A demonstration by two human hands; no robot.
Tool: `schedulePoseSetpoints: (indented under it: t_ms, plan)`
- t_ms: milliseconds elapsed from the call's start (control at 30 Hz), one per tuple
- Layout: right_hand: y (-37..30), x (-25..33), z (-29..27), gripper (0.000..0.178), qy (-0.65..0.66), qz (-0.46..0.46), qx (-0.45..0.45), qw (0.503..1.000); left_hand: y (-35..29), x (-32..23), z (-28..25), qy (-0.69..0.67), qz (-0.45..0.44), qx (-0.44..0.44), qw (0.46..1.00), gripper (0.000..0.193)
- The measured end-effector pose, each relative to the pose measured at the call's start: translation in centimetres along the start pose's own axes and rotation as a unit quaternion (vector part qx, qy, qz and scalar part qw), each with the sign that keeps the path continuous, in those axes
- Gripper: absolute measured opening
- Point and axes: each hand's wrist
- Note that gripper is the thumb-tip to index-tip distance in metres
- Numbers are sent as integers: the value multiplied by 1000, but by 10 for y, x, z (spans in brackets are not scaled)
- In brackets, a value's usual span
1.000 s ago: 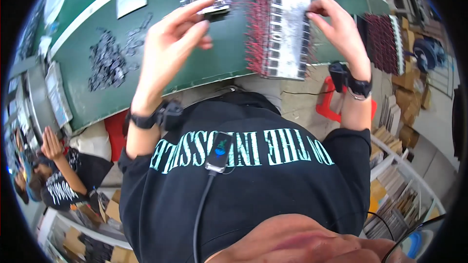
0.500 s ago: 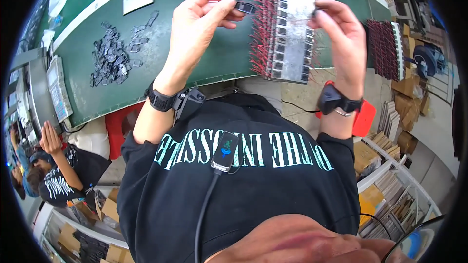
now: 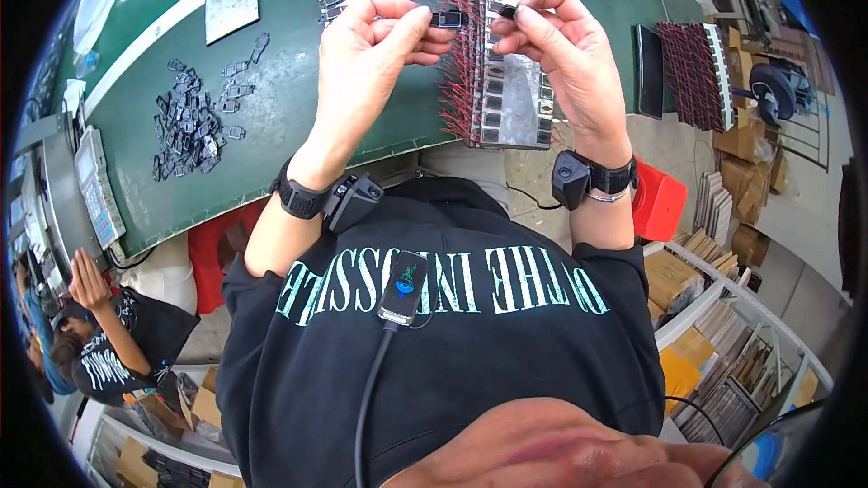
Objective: The person wipes their hands with a cloth, picks up a small black component, and joins it to a wire on a metal plate. They repeat this process, picking up components from a pile and attaching them to wires on the plate one at a time.
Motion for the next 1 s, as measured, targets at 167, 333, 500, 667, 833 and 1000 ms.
schedulePoseSetpoints:
  t_ms: [167, 333, 500, 667, 833, 1000]
  plan:
    - [-2, 0, 10, 19, -28, -4, 5, 1000, -1, 2, 3, 11, -11, -6, 1000, 18]
    - [-4, -6, 24, 17, -133, -44, -25, 990, -3, 5, 6, 2, -4, -1, 1000, 20]
    - [-3, -10, 28, 15, -220, -66, -52, 972, -3, 5, 6, 3, -9, 1, 1000, 20]
    - [-3, -10, 26, 14, -233, -57, -47, 970, -3, 6, 5, -7, -14, -1, 1000, 19]
    - [1, -13, 27, 14, -224, -68, -46, 971, -3, 5, 5, -2, -6, 6, 1000, 19]
    - [6, -13, 22, 15, -243, -54, -10, 968, -4, 4, 4, 17, -14, 17, 1000, 18]
Point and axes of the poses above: each hand's wrist, its own y-axis towards the middle knuckle, its own z-axis out of the palm, x = y × z, and after that the axes turned 7 degrees about -x, right-handed
